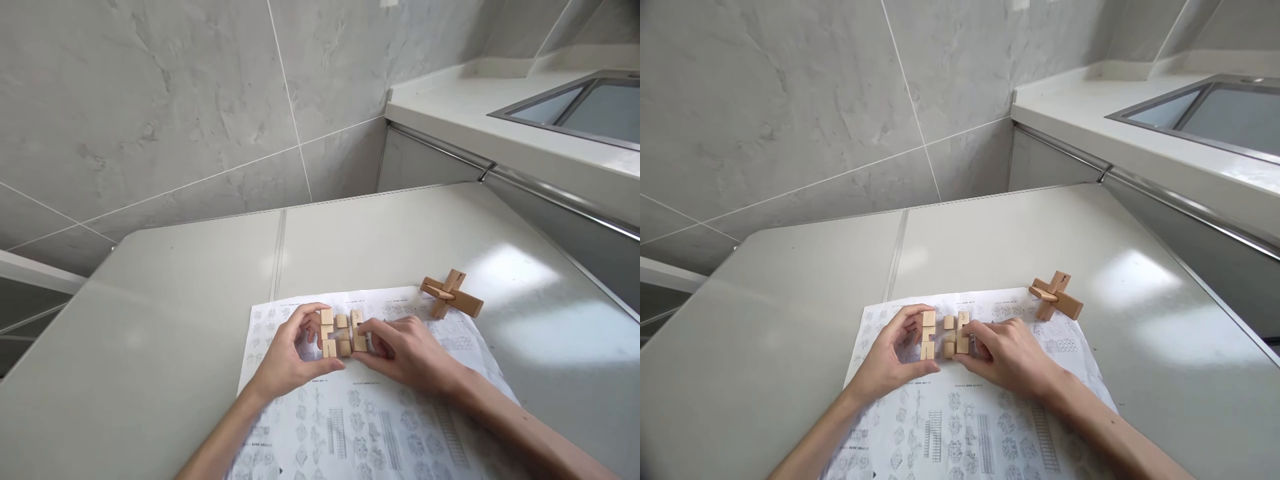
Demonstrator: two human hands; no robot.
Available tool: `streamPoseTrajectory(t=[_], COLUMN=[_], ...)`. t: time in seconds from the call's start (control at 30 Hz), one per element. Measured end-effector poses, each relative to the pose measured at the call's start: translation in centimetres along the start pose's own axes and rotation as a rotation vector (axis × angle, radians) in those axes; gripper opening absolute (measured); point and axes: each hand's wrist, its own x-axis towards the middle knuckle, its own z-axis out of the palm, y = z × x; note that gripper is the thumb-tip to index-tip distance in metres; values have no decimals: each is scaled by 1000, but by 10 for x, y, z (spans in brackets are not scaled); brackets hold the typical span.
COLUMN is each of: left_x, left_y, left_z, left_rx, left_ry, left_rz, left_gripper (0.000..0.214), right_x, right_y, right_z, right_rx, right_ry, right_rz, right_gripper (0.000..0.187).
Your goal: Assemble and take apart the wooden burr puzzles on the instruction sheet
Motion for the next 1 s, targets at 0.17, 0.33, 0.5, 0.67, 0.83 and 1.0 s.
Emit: streamPoseTrajectory(t=[0.17, 0.33, 0.5, 0.67, 0.83, 1.0], left_x=[1, 1, 1, 1, 1, 1], left_y=[1, -2, -3, -2, -2, -2], left_z=[3, 6, 8, 8, 8, 8], left_rx=[3, 16, 34, 22, -2, -43], left_ry=[14, 28, 37, -8, -44, -66], left_rz=[-28, -55, -47, -40, -50, -46], left_gripper=[69, 73, 73, 70, 67, 66], right_x=[1, 4, 5, 4, 2, 0], right_y=[-4, -9, -13, -15, -16, -17], right_z=[-1, -7, -8, -1, 5, 7], right_rx=[262, 514, 680, 602, 504, 430], right_ry=[90, 109, 14, -7, 24, 48], right_rz=[186, 321, 308, 217, 234, 192], right_gripper=[13, 24, 36, 31, 24, 23])
